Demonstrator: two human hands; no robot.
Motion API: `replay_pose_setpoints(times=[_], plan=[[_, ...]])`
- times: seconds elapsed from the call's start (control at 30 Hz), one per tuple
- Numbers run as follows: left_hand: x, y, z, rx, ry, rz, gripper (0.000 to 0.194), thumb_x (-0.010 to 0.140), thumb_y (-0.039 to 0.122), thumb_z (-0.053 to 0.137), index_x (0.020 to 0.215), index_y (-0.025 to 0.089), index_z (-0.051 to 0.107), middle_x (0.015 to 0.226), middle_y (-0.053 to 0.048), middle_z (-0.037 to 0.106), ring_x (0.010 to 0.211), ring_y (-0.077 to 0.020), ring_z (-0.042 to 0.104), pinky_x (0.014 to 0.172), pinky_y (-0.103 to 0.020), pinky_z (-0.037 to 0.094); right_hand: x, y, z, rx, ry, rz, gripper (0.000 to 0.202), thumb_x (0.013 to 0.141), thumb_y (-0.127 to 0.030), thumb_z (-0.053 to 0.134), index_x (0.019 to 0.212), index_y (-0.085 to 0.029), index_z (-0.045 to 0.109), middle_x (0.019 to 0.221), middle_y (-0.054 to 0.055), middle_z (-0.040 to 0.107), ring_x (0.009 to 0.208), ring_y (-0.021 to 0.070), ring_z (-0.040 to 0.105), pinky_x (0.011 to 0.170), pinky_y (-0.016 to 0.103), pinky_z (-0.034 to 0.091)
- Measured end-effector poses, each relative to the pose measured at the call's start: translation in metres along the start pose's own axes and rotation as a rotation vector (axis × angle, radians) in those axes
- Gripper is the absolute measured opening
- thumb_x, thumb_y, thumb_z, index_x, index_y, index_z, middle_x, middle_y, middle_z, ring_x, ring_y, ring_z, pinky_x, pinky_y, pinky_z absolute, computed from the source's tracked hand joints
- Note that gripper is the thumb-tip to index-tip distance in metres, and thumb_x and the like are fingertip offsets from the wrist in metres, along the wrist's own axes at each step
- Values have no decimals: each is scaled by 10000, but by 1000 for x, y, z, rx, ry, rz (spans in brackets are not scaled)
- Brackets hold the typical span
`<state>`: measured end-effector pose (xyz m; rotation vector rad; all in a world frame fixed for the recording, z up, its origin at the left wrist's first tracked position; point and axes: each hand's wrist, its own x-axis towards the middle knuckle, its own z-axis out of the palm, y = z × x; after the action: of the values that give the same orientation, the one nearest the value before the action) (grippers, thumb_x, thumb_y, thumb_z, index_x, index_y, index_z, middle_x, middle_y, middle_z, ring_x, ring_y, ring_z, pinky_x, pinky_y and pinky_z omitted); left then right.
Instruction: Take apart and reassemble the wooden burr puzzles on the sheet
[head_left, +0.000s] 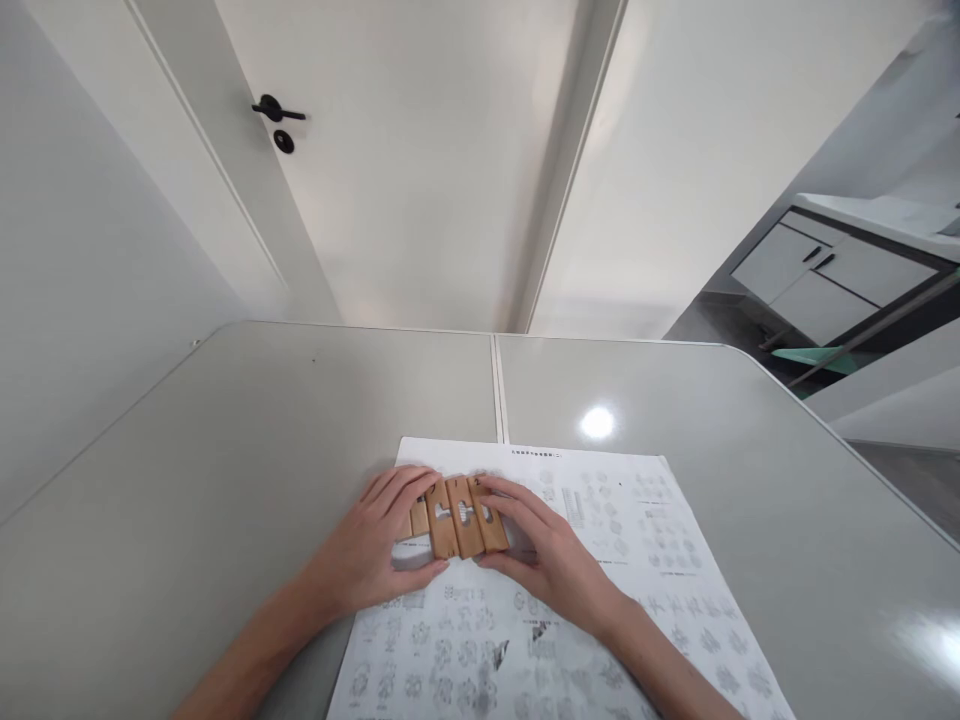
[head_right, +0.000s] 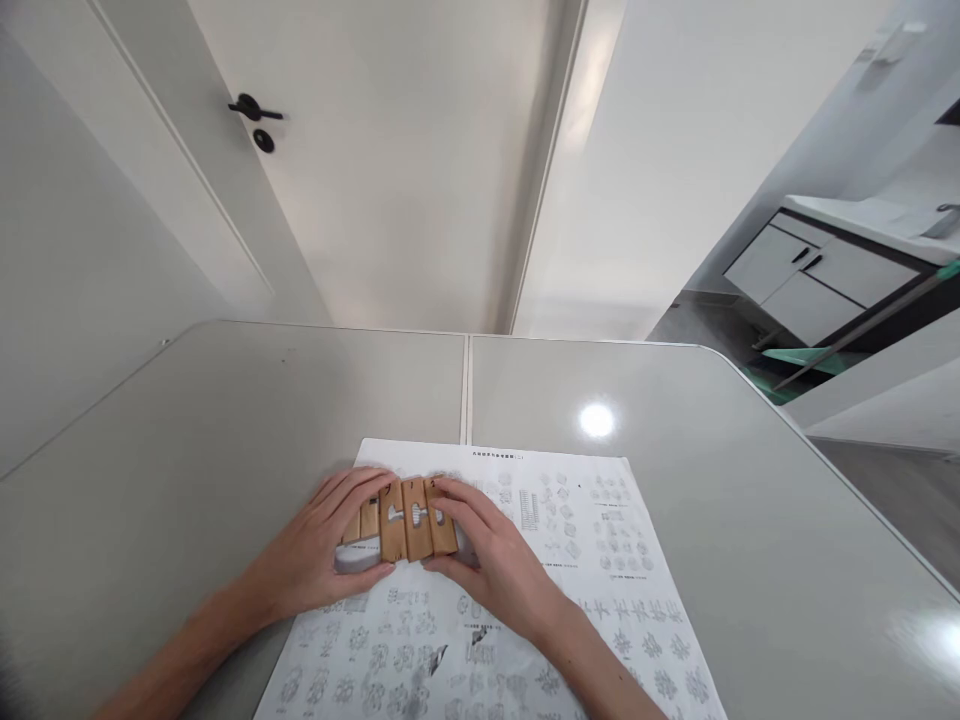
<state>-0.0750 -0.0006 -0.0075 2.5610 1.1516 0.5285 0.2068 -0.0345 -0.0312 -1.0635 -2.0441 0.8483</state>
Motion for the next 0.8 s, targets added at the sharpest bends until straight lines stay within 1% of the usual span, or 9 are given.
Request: replay_pose_setpoints(times=[0.17, 0.27, 0.33, 0.47, 0.6, 0.8], plan=[[1, 1, 0, 3, 25, -12, 740, 907, 395, 748, 1554, 285, 407, 1485, -116, 580, 1364, -343, 565, 1155, -507, 498, -1, 2, 2, -21, 26, 11, 541, 1000, -243, 707, 1482, -376, 501, 1632, 57, 482, 1491, 311, 503, 1098, 559, 606], [1, 0, 0, -2, 36, -15, 737, 916, 380, 734, 1567, 302, 397, 1489, -116, 573, 1361, -345, 573, 1154, -511, 502, -2, 3, 2, -17, 23, -1, 524, 1016, -233, 679, 1486, -376, 497, 1634, 58, 480, 1495, 313, 498, 1108, 569, 596], [0, -1, -1, -5, 36, -19, 737, 916, 372, 732, 1568, 306, 393, 1492, -118, 569, 1361, -347, 573, 1152, -513, 504, -1, 3, 1, 0, 18, -6, 505, 1023, -231, 671, 1478, -373, 504, 1632, 55, 483, 1492, 306, 502, 1117, 555, 593], [-1, -3, -1, -12, 24, -28, 734, 909, 357, 738, 1557, 297, 399, 1504, -117, 561, 1375, -343, 561, 1159, -506, 502, -1, 3, -1, 22, 14, 19, 478, 1026, -216, 660, 1459, -366, 525, 1634, 52, 482, 1492, 301, 501, 1028, 478, 661], [0, -3, -2, -8, 19, -25, 730, 903, 360, 745, 1546, 284, 406, 1506, -115, 559, 1377, -337, 560, 1160, -499, 505, 0, 5, -2, 2, 25, 19, 477, 1032, -228, 647, 1468, -371, 518, 1629, 55, 486, 1476, 309, 523, 1002, 484, 674], [1, -1, 0, 6, 29, -34, 726, 914, 399, 743, 1553, 300, 413, 1495, -104, 576, 1370, -341, 566, 1159, -512, 504, -1, 5, 0, -1, 27, 17, 473, 1031, -240, 642, 1467, -379, 522, 1620, 53, 496, 1453, 318, 550, 918, 465, 711]])
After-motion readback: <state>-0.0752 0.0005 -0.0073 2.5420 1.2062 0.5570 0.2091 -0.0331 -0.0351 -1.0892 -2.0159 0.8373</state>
